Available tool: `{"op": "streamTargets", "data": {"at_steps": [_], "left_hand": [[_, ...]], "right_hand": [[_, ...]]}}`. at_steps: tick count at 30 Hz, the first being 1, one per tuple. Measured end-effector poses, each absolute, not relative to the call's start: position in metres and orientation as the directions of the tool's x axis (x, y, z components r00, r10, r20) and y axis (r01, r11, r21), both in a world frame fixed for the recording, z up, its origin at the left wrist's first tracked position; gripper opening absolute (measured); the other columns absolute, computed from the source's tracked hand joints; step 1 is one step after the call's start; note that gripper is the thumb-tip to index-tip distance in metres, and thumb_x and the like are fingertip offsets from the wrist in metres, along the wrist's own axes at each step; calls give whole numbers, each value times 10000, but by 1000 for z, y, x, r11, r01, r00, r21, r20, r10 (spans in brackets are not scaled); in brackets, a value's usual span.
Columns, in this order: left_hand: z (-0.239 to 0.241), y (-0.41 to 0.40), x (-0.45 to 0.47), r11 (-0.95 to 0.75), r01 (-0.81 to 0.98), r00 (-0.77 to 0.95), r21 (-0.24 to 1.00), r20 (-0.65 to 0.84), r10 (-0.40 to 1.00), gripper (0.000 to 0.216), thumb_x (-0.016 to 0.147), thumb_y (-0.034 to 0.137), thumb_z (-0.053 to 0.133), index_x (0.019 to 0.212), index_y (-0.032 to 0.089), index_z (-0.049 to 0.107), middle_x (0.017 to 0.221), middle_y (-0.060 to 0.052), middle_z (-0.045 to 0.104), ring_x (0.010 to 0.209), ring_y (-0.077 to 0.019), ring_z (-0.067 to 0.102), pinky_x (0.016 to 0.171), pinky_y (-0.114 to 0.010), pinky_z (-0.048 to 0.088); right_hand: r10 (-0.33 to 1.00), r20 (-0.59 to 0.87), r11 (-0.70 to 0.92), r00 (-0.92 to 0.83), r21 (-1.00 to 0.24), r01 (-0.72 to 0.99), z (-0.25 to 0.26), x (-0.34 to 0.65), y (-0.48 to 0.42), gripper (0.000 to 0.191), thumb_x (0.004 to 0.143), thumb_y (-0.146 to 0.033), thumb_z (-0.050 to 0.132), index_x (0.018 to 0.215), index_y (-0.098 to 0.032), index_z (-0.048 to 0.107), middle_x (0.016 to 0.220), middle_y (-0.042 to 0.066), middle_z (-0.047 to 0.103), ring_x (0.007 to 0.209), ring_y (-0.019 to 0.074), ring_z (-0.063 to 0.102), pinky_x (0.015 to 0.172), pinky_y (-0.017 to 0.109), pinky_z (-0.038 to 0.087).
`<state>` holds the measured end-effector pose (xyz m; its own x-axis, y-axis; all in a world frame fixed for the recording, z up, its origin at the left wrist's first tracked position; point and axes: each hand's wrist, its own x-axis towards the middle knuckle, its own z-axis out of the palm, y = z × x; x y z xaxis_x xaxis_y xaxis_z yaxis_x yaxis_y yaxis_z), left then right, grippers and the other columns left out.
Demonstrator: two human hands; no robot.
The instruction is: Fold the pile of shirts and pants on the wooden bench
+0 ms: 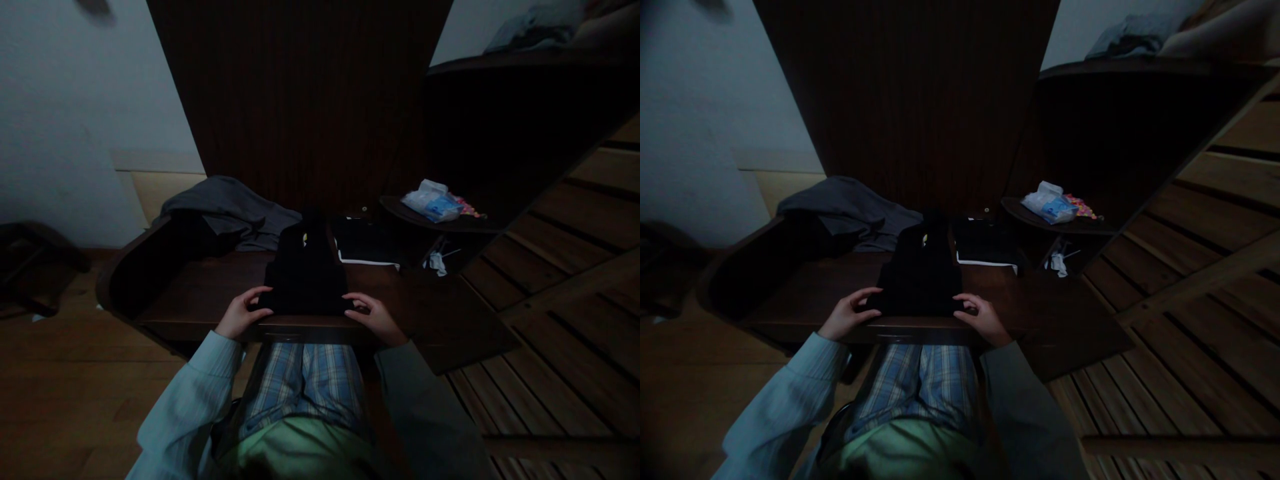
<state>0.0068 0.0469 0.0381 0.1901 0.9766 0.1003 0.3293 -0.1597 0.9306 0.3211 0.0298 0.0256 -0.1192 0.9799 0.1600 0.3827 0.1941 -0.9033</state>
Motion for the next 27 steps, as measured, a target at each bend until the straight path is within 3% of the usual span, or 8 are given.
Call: {"op": "streamTargets", "data": {"at_steps": [9, 17, 23, 27], "left_hand": [[41, 46, 1, -124, 293, 195, 948, 68, 978, 546, 616, 393, 668, 1099, 150, 589, 860, -52, 661, 776, -178, 604, 721, -292, 485], [35, 46, 1, -123, 286, 237, 950, 54, 970, 565, 599, 341, 688, 1121, 161, 566, 758, -30, 644, 746, -175, 597, 721, -299, 477], [39, 46, 3, -189, 354, 191, 916, 127, 973, 488, 596, 370, 670, 1040, 174, 619, 894, -48, 642, 787, -171, 571, 757, -295, 463], [40, 45, 4, -190, 370, 172, 909, 134, 976, 478, 604, 393, 663, 1028, 173, 629, 870, -47, 637, 787, -174, 561, 748, -289, 455]], "right_hand": [[987, 160, 161, -29, -930, 330, 16, 322, 34, 278, 550, -375, 689, 729, -166, 652, 525, -41, 471, 491, 95, 443, 511, 231, 360], [984, 160, 178, -79, -906, 384, 21, 323, 31, 267, 600, -360, 652, 795, -178, 658, 560, -26, 509, 535, 111, 482, 530, 233, 377], [986, 107, 148, -130, -919, 366, 25, 322, 29, 360, 601, -394, 649, 901, -195, 628, 571, -25, 539, 561, 128, 506, 549, 242, 388], [990, 102, 133, -102, -917, 376, 26, 319, 31, 376, 620, -443, 619, 893, -186, 621, 560, -25, 509, 516, 109, 448, 498, 229, 340]]}}
